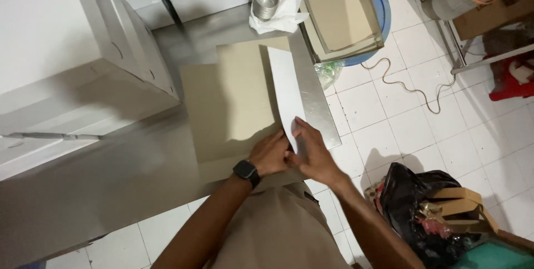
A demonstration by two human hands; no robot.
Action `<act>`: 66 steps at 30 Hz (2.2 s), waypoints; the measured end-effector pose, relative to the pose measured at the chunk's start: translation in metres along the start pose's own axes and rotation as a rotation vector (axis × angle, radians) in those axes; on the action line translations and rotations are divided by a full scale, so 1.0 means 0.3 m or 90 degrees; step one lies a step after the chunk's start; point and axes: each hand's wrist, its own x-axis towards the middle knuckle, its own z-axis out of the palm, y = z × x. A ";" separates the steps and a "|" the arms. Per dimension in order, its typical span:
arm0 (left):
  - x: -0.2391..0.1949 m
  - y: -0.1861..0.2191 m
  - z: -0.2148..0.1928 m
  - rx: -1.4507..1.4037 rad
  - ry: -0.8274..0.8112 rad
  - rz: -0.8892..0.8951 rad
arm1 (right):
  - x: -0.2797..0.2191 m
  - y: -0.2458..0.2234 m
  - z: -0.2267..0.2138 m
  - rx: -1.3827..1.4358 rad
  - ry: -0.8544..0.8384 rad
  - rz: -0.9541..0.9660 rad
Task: The person assembles a cardboard box on a metal countertop. They fold the side flaps inward, tuck the bottom flaps to form the base, and then place a white lid on top of the assembled box.
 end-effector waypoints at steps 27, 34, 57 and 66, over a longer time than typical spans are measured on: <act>-0.350 0.057 -0.271 -0.230 0.561 -0.139 | 0.087 0.084 0.214 -0.062 -0.002 -0.088; -0.235 0.007 -0.200 -0.206 0.488 0.103 | 0.148 0.124 0.255 -0.073 -0.018 -0.039; -0.119 -0.090 -0.172 0.099 0.519 0.065 | 0.188 0.081 0.092 0.209 0.075 0.222; -0.230 -0.081 -0.333 -0.289 0.579 0.002 | 0.087 -0.265 -0.096 -0.211 0.020 0.027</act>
